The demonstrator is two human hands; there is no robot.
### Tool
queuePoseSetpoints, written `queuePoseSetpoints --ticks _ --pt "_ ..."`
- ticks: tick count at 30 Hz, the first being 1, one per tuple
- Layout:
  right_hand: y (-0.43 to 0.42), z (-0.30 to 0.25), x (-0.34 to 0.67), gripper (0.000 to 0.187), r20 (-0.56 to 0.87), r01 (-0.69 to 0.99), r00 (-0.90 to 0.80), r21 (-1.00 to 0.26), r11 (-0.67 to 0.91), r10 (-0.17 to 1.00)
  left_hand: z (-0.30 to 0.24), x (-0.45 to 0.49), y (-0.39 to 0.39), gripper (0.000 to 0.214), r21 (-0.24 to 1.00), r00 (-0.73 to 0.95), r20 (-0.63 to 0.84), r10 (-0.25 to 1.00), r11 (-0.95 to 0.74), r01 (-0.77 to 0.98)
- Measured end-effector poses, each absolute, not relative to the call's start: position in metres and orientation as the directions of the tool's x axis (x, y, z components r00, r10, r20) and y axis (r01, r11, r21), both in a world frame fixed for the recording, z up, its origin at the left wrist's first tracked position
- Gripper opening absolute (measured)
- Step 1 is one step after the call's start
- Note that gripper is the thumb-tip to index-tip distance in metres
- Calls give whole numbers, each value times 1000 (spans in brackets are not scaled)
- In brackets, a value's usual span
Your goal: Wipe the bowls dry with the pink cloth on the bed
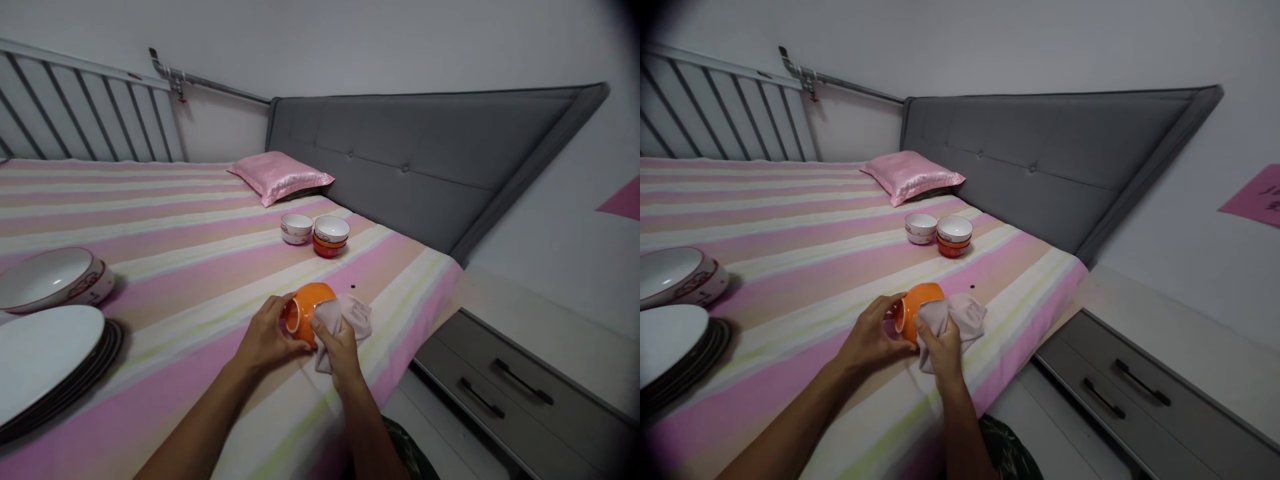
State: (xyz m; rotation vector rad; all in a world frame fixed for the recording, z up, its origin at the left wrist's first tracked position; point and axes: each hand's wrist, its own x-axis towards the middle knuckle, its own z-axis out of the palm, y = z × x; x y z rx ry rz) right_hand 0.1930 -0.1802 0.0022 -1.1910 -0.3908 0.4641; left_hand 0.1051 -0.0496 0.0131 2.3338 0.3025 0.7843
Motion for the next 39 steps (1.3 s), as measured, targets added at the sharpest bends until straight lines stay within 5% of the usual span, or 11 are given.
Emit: queuePoseSetpoints --ticks 15,28,39 --pt "-178 -1 190 56 124 28 846 -982 188 519 3 108 -42 73 695 771 421 478 -716 65" --pt "-182 1 200 37 171 105 908 -977 187 382 17 104 -56 82 645 821 390 417 -760 80" --pt "-183 6 198 36 -49 -226 891 -910 348 451 26 102 -64 89 575 859 359 365 -812 105"
